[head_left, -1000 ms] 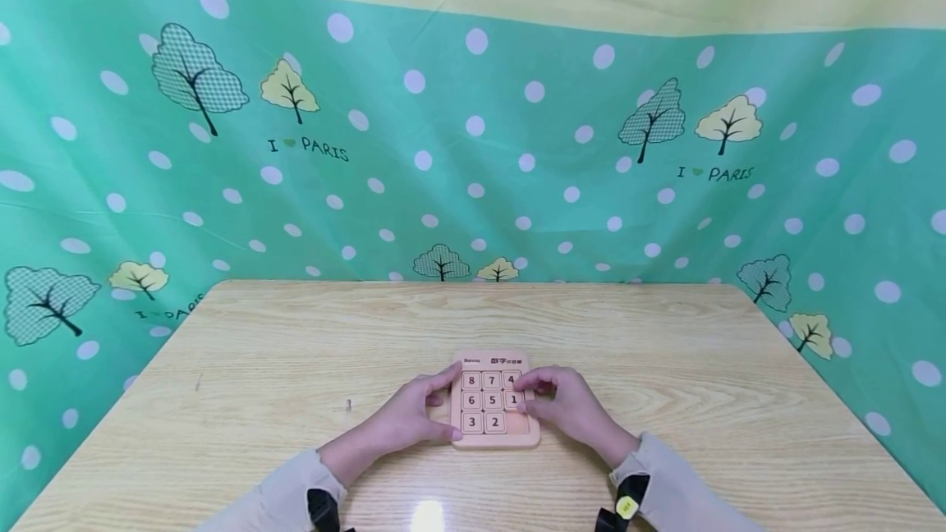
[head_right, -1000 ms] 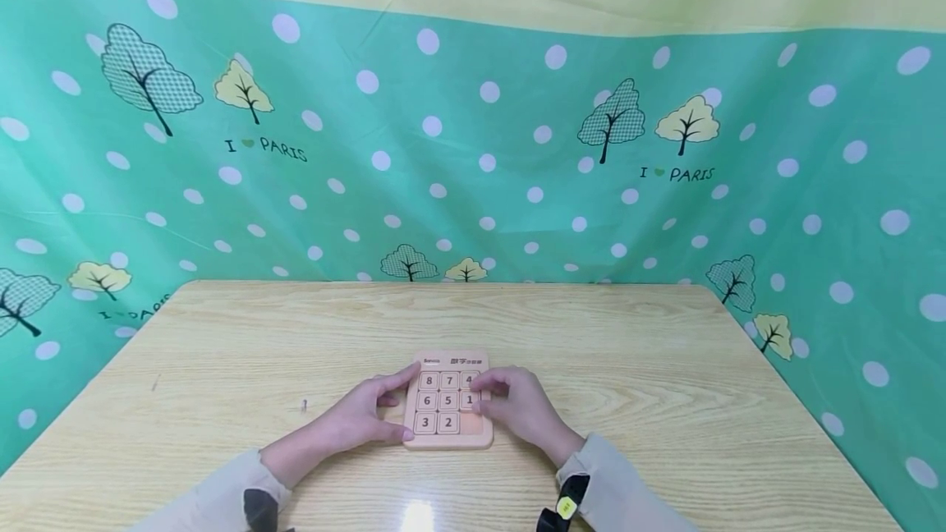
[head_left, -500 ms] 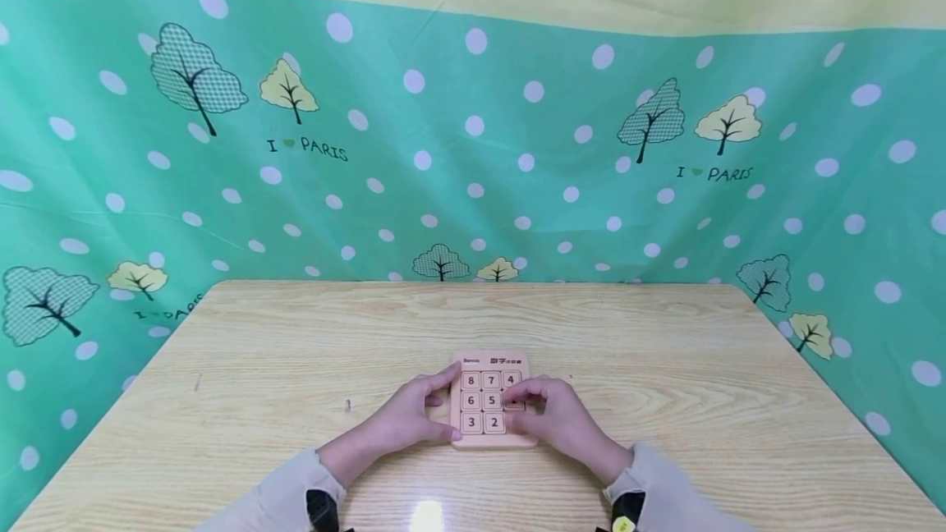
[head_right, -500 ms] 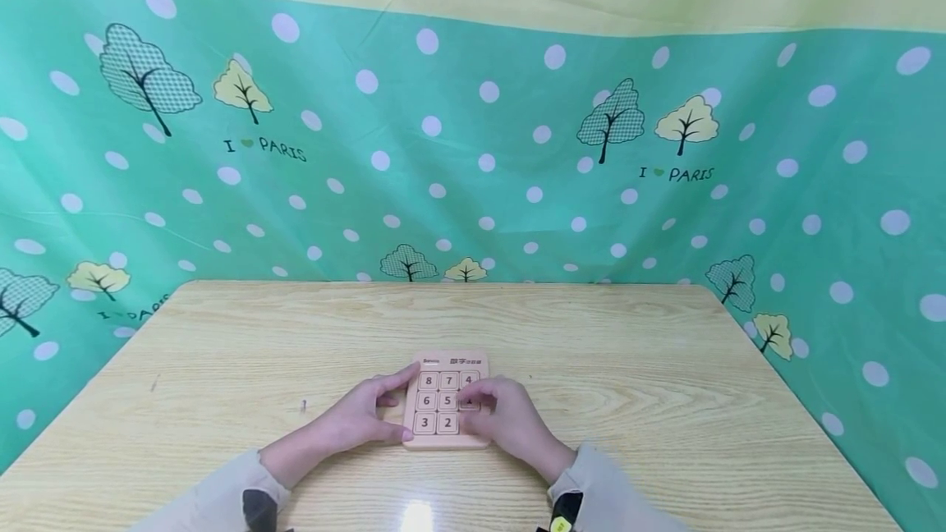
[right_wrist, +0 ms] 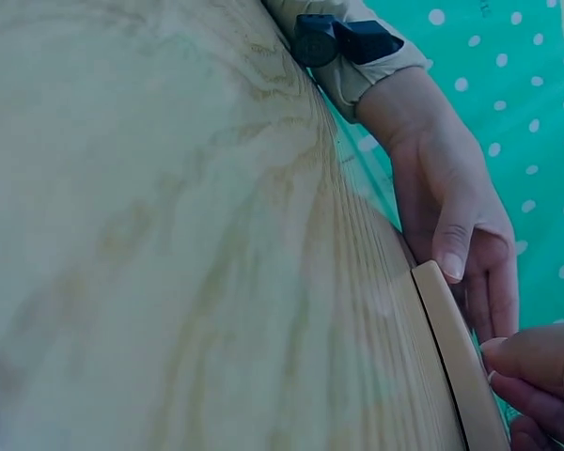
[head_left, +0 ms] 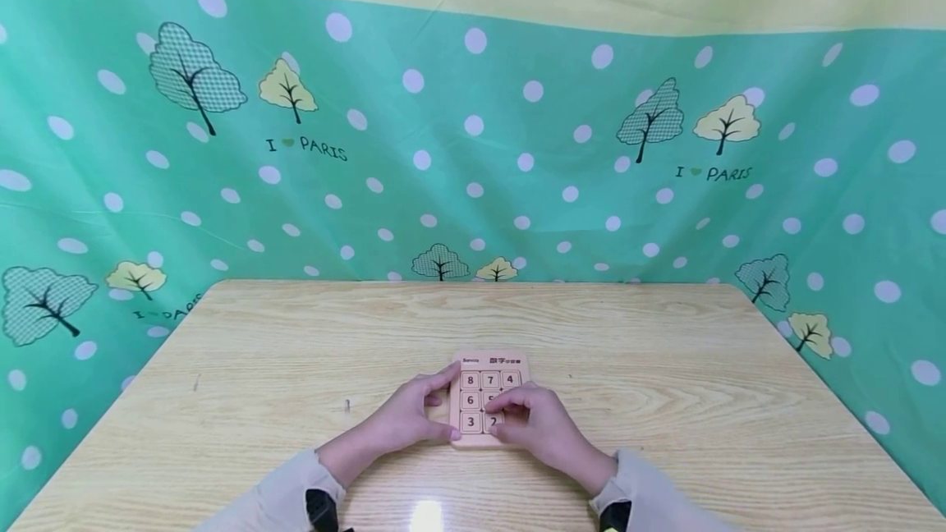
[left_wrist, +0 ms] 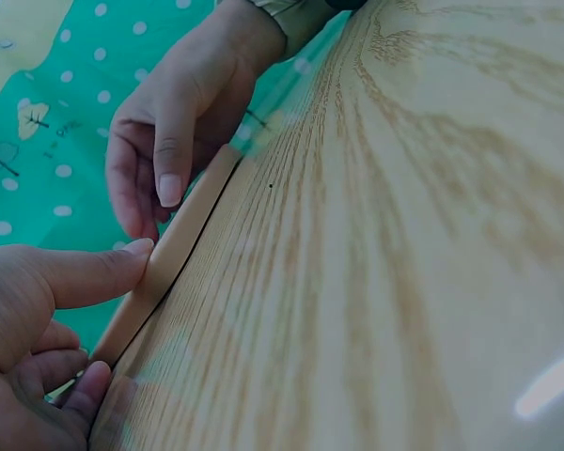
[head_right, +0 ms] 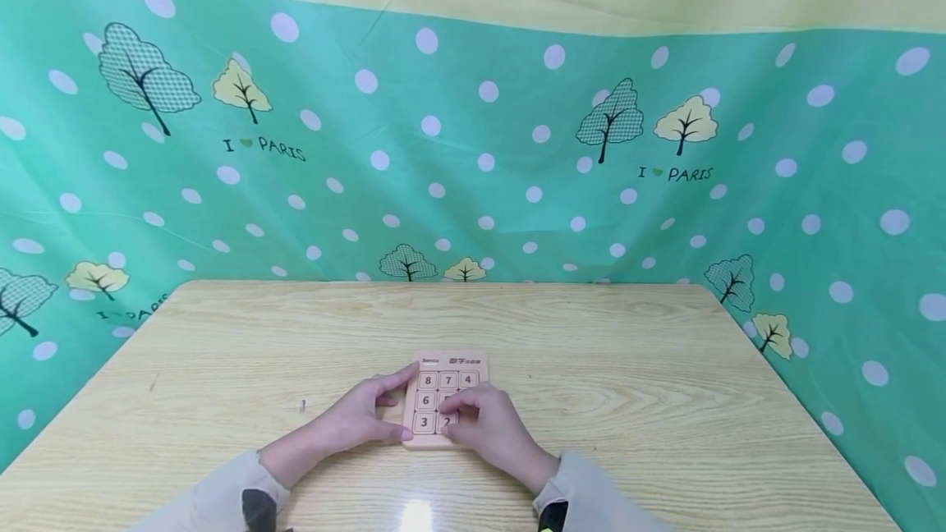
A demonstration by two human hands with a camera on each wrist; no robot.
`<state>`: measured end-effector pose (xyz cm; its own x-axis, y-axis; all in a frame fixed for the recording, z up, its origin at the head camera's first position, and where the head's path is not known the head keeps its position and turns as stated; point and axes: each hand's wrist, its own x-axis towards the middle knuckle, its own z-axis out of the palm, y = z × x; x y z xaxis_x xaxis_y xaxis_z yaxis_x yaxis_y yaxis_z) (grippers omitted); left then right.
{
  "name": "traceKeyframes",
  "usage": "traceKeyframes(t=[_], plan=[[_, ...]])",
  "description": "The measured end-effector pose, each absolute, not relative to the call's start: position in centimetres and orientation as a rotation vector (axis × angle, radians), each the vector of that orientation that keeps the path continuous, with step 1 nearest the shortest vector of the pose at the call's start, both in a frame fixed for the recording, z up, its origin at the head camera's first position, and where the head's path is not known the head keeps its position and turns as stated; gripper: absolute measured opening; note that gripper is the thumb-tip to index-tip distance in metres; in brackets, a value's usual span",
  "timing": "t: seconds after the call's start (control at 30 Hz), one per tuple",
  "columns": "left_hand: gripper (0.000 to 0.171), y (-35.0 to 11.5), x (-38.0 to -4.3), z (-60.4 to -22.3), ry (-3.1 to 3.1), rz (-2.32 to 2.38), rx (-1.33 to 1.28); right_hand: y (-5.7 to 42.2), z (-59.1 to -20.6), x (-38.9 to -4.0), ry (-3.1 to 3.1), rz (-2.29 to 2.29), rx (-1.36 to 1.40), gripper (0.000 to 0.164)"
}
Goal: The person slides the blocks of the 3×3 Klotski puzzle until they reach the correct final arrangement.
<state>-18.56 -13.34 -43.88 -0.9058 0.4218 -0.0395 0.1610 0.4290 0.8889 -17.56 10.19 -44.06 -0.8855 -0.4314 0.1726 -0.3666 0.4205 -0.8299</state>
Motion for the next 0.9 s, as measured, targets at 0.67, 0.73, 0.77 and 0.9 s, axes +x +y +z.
traceKeyframes(t=[0.67,0.73,0.77,0.9], plan=[[0.097,-13.4,-18.5,-43.8,2.414,1.472,0.496,9.1,-44.2,-17.1,2.643,-1.481,-0.701,0.022],[0.096,-13.4,-18.5,-43.8,2.411,1.474,0.494,9.1,-44.1,-17.2,2.648,-1.473,-0.709,0.022],[0.096,-13.4,-18.5,-43.8,2.412,1.473,0.492,9.1,-44.1,-17.2,2.652,-1.467,-0.712,0.022],[0.096,-13.4,-18.5,-43.7,2.412,1.471,0.498,9.2,-44.0,-17.2,2.665,-1.449,-0.73,0.021]])
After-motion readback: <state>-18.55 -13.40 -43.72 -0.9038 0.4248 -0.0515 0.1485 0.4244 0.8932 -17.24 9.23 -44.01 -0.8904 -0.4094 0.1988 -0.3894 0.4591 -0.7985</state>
